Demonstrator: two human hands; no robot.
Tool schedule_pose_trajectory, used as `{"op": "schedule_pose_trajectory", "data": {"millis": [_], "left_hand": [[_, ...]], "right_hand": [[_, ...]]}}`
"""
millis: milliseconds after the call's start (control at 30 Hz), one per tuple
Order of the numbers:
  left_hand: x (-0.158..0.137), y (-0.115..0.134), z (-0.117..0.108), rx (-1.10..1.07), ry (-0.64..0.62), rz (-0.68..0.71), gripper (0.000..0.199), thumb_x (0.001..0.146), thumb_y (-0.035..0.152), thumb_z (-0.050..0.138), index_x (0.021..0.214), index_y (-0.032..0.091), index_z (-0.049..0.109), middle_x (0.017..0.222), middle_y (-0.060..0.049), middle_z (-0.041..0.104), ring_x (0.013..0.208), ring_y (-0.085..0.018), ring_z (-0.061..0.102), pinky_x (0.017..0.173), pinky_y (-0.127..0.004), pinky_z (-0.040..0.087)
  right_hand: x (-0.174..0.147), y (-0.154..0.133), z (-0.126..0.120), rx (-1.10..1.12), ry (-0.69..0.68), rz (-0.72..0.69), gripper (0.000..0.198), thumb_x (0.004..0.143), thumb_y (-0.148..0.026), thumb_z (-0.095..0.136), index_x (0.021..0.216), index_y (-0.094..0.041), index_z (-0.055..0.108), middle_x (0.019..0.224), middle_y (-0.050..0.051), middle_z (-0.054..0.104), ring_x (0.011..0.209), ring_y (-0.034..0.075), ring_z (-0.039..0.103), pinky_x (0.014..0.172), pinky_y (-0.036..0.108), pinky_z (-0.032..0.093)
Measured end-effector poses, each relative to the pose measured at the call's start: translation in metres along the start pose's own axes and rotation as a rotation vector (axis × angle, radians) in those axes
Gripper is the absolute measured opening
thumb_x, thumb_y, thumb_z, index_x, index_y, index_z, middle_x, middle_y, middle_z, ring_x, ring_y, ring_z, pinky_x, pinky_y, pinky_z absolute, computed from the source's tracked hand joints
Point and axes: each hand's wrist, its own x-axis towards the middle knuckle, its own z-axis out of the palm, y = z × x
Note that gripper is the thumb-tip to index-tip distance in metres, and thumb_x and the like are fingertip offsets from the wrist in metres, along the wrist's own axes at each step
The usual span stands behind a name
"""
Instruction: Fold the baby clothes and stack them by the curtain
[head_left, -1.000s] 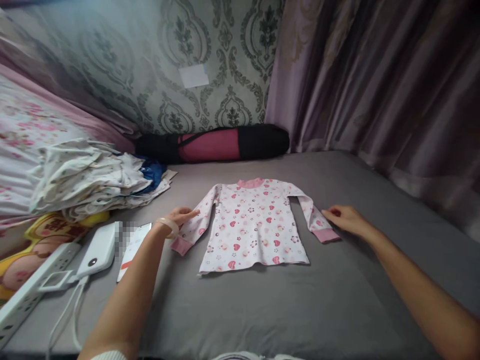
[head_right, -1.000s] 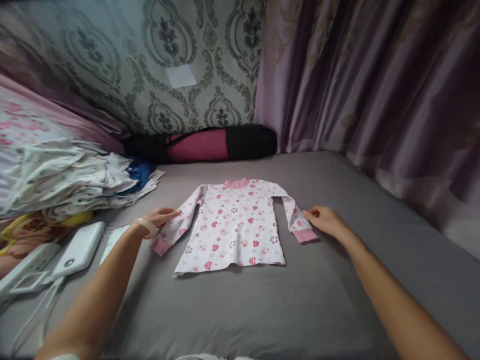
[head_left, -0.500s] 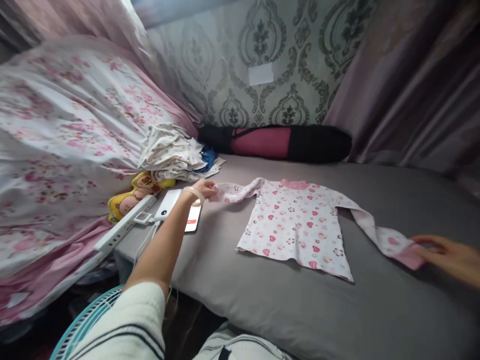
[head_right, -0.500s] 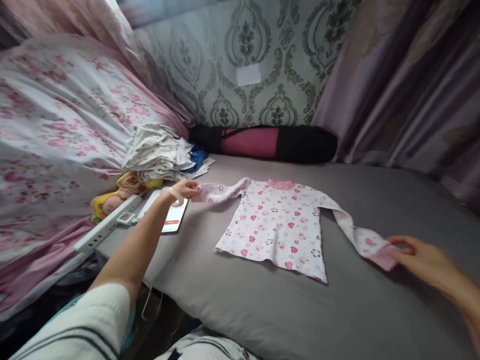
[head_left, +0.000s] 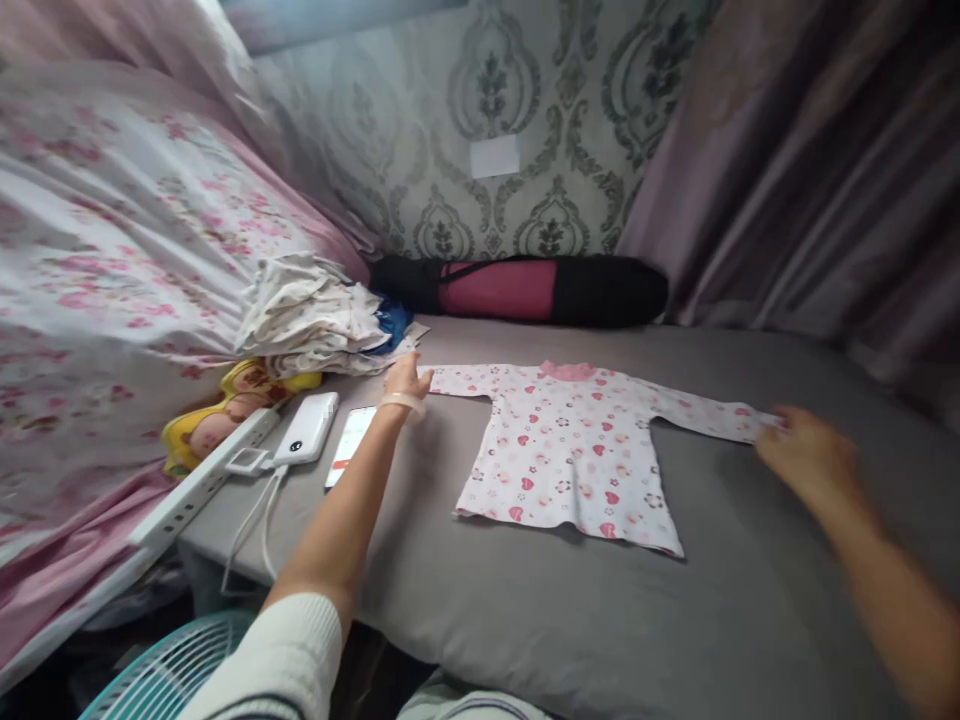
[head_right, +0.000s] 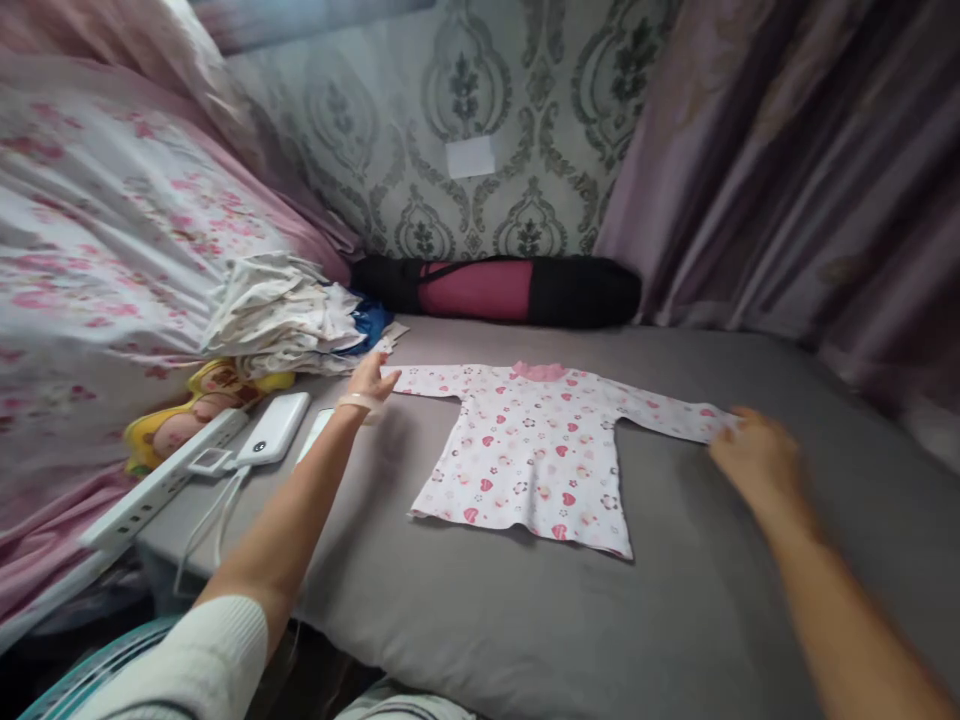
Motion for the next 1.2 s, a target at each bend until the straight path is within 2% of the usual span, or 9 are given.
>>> {"op": "schedule_pose_trajectory", "data": {"millis": [67,200,333,533,667,800,967,1067,1200], "left_hand": [[-0.013,0.026,0.021,-0.089,-0.109,0.085,0.043,0.081,0.027,0.058,0.121,0.012,0.055,0.121,-0.015,0.061,0.112,-0.025,0.058,0.100,-0.037,0.044],[-0.034,0.085,0.056,-0.200,-0.383,0.220,0.042,0.083,0.029,0.057,0.123,0.017,0.054,0.120,-0.011,0.062,0.102,-0.021,0.062,0.094,-0.035,0.048],[-0.048,0.132,0.088,-0.202,-0.494,0.290,0.045,0.081,0.030,0.061,0.122,0.014,0.055,0.119,-0.014,0.062,0.107,-0.025,0.061,0.092,-0.035,0.049],[-0.073,0.163,0.118,-0.014,-0.496,0.364,0.053,0.090,0.043,0.048,0.133,0.013,0.042,0.152,-0.022,0.029,0.144,-0.032,0.021,0.115,-0.050,0.020],[-0.082,0.146,0.094,0.009,-0.647,0.432,0.057,0.090,0.042,0.049,0.139,0.017,0.037,0.157,-0.018,0.022,0.147,-0.032,0.014,0.116,-0.056,0.010],[-0.097,0.090,0.048,-0.138,-0.713,0.474,0.057,0.077,0.039,0.062,0.131,0.024,0.050,0.149,-0.012,0.038,0.134,-0.029,0.040,0.111,-0.043,0.032],[-0.138,0.027,0.008,-0.187,-0.540,0.097,0.049,0.073,0.052,0.059,0.108,0.017,0.062,0.096,-0.010,0.067,0.088,-0.024,0.063,0.081,-0.036,0.050],[-0.159,0.025,0.001,-0.226,-0.546,-0.056,0.047,0.074,0.057,0.056,0.100,0.018,0.063,0.079,-0.005,0.067,0.072,-0.020,0.062,0.069,-0.031,0.049],[-0.176,0.042,0.004,-0.201,-0.518,-0.110,0.050,0.074,0.059,0.055,0.105,0.020,0.061,0.077,-0.004,0.067,0.071,-0.020,0.062,0.064,-0.030,0.046]], "right_hand": [[-0.004,-0.034,0.025,-0.120,-0.045,0.043,0.041,0.086,-0.038,0.050,0.119,-0.019,0.063,0.099,0.019,0.068,0.100,0.036,0.063,0.087,0.050,0.048],[-0.012,-0.102,0.082,-0.090,-0.163,-0.142,0.041,0.086,-0.019,0.042,0.122,-0.009,0.060,0.118,0.018,0.064,0.114,0.027,0.057,0.101,0.037,0.042],[-0.034,-0.143,0.115,-0.116,-0.311,-0.260,0.042,0.093,-0.030,0.041,0.129,-0.011,0.054,0.134,0.017,0.054,0.126,0.026,0.047,0.107,0.038,0.034],[-0.057,-0.160,0.124,-0.178,-0.368,-0.251,0.056,0.098,-0.045,0.031,0.145,-0.016,0.039,0.154,0.016,0.030,0.142,0.031,0.023,0.114,0.052,0.013],[-0.064,-0.147,0.113,-0.108,-0.449,-0.291,0.055,0.097,-0.044,0.035,0.143,-0.015,0.042,0.155,0.016,0.029,0.144,0.030,0.021,0.116,0.049,0.012],[-0.089,-0.110,0.076,0.163,-0.525,-0.382,0.050,0.091,-0.040,0.043,0.135,-0.016,0.051,0.148,0.014,0.041,0.137,0.024,0.036,0.112,0.039,0.027],[-0.131,-0.081,0.018,0.120,-0.397,0.089,0.034,0.089,-0.046,0.044,0.101,-0.021,0.064,0.096,0.006,0.070,0.084,0.019,0.065,0.075,0.030,0.047],[-0.145,-0.088,0.003,-0.109,-0.498,0.235,0.035,0.086,-0.055,0.047,0.083,-0.024,0.063,0.073,0.003,0.067,0.066,0.020,0.062,0.057,0.028,0.039],[-0.149,-0.107,0.003,-0.253,-0.581,0.238,0.039,0.085,-0.058,0.046,0.073,-0.024,0.060,0.071,0.006,0.067,0.067,0.023,0.062,0.054,0.028,0.031]]}}
